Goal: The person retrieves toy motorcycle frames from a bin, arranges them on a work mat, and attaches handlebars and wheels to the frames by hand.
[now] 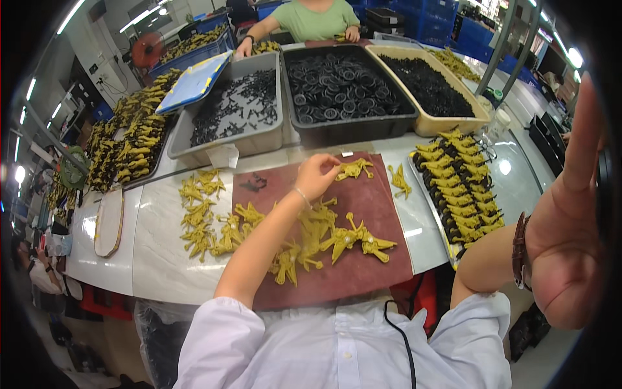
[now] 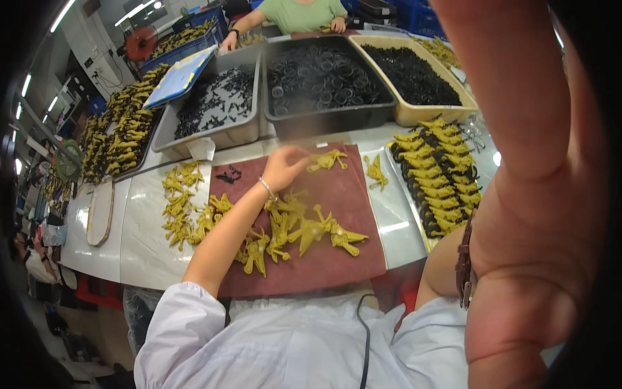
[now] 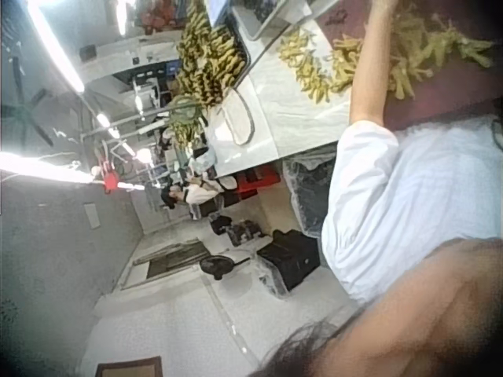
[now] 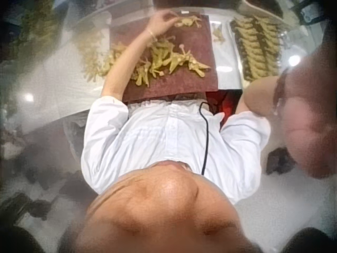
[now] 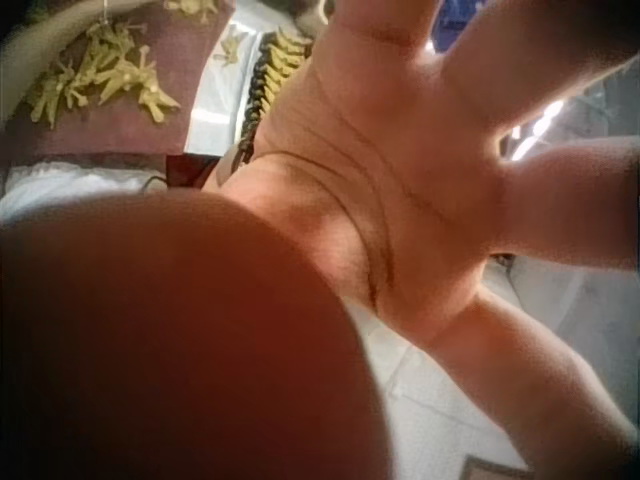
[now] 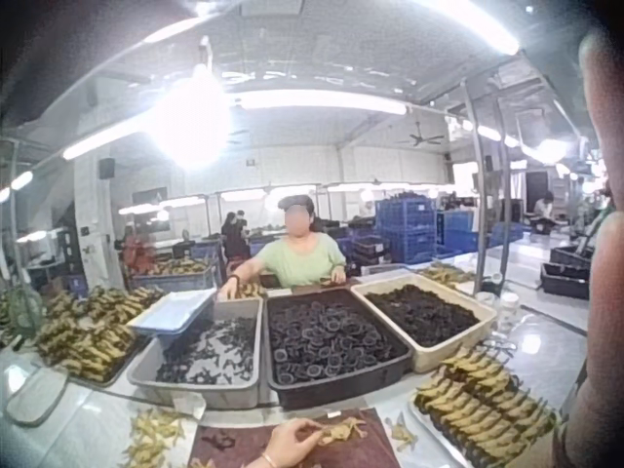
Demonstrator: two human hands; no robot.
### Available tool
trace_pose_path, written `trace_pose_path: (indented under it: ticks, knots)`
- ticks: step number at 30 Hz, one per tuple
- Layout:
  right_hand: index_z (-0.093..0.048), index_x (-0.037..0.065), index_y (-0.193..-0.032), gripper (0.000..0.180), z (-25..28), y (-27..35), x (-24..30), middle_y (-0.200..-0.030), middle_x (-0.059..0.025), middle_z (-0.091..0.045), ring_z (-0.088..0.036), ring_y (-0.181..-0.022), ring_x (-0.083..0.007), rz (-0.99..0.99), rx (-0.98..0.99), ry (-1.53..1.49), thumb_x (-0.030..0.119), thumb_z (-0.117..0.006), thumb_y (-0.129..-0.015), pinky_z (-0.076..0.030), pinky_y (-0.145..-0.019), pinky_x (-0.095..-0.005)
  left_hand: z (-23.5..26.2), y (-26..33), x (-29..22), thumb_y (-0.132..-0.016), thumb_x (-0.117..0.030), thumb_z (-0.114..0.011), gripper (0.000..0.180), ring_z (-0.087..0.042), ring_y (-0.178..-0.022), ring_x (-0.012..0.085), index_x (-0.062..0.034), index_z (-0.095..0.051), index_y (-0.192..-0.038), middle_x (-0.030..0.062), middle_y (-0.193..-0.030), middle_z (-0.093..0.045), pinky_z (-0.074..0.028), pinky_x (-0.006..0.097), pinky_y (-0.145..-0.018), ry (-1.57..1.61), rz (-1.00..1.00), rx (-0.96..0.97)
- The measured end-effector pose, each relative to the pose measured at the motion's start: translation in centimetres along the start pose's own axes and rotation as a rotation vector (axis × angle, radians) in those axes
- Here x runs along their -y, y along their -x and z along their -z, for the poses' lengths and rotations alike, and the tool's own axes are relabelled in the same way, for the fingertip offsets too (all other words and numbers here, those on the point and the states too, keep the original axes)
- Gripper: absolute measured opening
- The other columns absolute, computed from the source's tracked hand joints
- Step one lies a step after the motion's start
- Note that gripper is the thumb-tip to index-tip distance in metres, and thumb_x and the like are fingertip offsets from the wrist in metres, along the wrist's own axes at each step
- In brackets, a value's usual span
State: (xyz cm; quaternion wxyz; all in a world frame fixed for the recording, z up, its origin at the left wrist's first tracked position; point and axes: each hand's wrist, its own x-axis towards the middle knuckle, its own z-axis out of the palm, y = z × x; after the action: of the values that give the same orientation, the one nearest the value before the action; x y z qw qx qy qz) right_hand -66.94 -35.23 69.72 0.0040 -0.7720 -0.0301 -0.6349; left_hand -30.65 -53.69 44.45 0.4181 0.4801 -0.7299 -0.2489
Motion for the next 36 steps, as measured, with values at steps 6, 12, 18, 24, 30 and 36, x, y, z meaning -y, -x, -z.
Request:
trace_pose_path:
  ticks: [6, 12, 18, 24, 30, 36]
  knots:
    - [-0.039, 0.012, -0.143, 0.075, -5.2, -2.3, -1.8, -0.149, -0.0340, -0.016, -0.015, -0.139, -0.0503, -0.115, -0.014, -0.043, 0.062, -0.049, -0.088, -0.026, -0.110, -0.0588, 1.9, 1.3, 1.4, -0.081, -0.022, -0.067, 0.021, -0.066, -0.089, 0.0245, -0.0068, -0.068, -0.095, 0.0115, -0.093, -0.069, -0.050, 0.036, -0.082, 0.106, 0.039, -0.018]
    - [-0.039, 0.012, -0.143, 0.073, -10.5, -3.8, -4.5, -0.149, -0.0334, -0.016, -0.015, -0.139, -0.0500, -0.248, -0.041, -0.068, 0.061, -0.049, -0.089, -0.026, -0.109, -0.0593, 3.6, 2.2, 0.1, -0.082, -0.027, -0.067, 0.027, -0.065, -0.094, 0.0248, -0.0102, -0.068, -0.103, 0.0095, -0.099, -0.069, -0.048, 0.040, -0.085, 0.006, 0.250, 0.276]
    - [-0.049, -0.001, -0.129, 0.046, -15.8, 4.4, -7.1, -0.129, -0.0205, -0.053, -0.054, -0.117, -0.0310, -0.576, -0.044, -0.214, 0.010, -0.062, -0.086, -0.046, -0.094, -0.0417, 3.9, 5.0, -0.3, -0.078, -0.036, -0.068, 0.043, -0.064, -0.092, 0.0295, -0.0107, -0.066, -0.113, 0.0128, -0.102, -0.067, -0.049, 0.039, -0.083, -0.329, -0.023, 0.445]
    - [-0.063, 0.000, -0.111, 0.024, -18.1, 17.4, -6.7, -0.111, -0.0089, -0.063, -0.060, -0.104, -0.0176, -1.258, 0.110, -0.149, 0.006, -0.062, -0.088, -0.046, -0.093, -0.0297, 2.5, 4.9, -2.2, -0.079, -0.036, -0.067, 0.030, -0.062, -0.093, 0.0277, -0.0121, -0.067, -0.096, 0.0088, -0.096, -0.066, -0.042, 0.047, -0.085, -0.454, 0.124, 0.391]
    - [-0.063, -0.001, -0.111, 0.028, -19.4, 20.7, -6.4, -0.110, -0.0129, -0.065, -0.061, -0.106, -0.0219, -1.329, 0.056, -0.029, 0.010, -0.065, -0.085, -0.047, -0.091, -0.0328, 2.3, 5.6, -3.5, -0.079, -0.019, -0.068, 0.014, -0.062, -0.080, 0.0266, -0.0080, -0.062, -0.085, 0.0077, -0.086, -0.062, -0.047, 0.040, -0.071, -0.261, -0.111, 0.079]
    - [-0.061, 0.003, -0.116, 0.037, -20.5, 19.3, -8.9, -0.116, -0.0165, -0.062, -0.061, -0.106, -0.0299, -0.951, 0.277, 0.227, 0.006, -0.066, -0.080, -0.047, -0.094, -0.0368, 2.2, 6.4, -5.7, -0.079, -0.006, -0.066, 0.012, -0.063, -0.084, 0.0278, -0.0041, -0.060, -0.088, 0.0105, -0.093, -0.059, -0.051, 0.036, -0.073, -0.029, -0.194, 0.001]
